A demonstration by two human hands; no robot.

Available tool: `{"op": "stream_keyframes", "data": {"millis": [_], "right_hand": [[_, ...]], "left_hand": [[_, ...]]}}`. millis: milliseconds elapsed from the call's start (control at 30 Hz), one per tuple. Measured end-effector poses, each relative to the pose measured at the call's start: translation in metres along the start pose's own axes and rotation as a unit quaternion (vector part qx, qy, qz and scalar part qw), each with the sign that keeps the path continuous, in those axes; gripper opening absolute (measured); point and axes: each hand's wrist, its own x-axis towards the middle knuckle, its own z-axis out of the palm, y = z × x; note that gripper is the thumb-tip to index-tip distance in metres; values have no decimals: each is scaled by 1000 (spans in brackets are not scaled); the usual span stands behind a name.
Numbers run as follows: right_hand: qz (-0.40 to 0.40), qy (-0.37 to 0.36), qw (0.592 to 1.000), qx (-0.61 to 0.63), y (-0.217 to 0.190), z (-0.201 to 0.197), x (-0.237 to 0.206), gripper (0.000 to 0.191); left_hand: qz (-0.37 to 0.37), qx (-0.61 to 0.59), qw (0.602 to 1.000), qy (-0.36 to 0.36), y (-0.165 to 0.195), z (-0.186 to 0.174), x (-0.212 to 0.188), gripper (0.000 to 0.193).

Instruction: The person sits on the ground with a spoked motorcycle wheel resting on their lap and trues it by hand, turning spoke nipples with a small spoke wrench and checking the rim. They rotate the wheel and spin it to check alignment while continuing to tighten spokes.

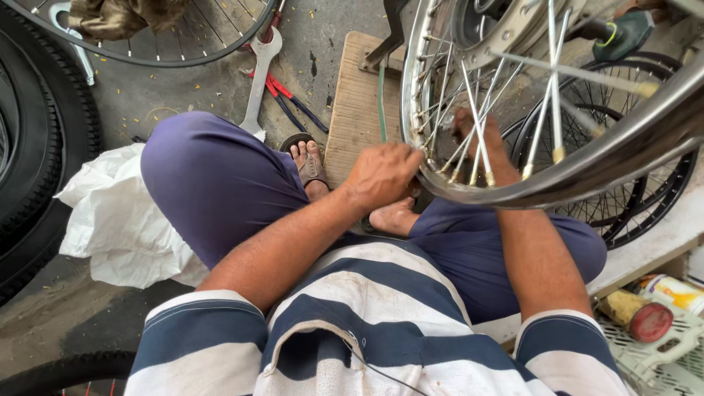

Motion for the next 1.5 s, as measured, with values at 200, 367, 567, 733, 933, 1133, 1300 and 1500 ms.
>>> {"op": "stream_keyframes", "data": {"millis": [200, 367, 567, 733, 933, 1133, 1300, 1500], "right_hand": [[-45, 45, 998, 13, 35, -18, -42, 37], [-226, 83, 971, 3, 41, -16, -76, 28], [-267, 102, 956, -64, 19, -1, -93, 28], [-319, 109, 940, -59, 3, 4, -106, 31], [-182, 106, 975, 76, 8, 8, -112, 36], [1, 7, 929, 369, 15, 5, -112, 49], [111, -22, 921, 373, 10, -12, -106, 54], [93, -44, 955, 279, 9, -12, -96, 47]], "left_hand": [[-33, 103, 994, 10, -13, 15, 13, 21], [23, 115, 993, 1, -13, 26, 9, 14], [33, 125, 992, 10, -11, 25, 8, 14], [30, 130, 991, 14, -10, 24, 9, 12], [25, 132, 991, 3, -10, 27, 10, 13], [24, 150, 988, -7, -11, 31, 11, 14], [24, 158, 987, -17, -10, 31, 11, 13], [24, 145, 989, -2, -8, 28, 11, 12]]}}
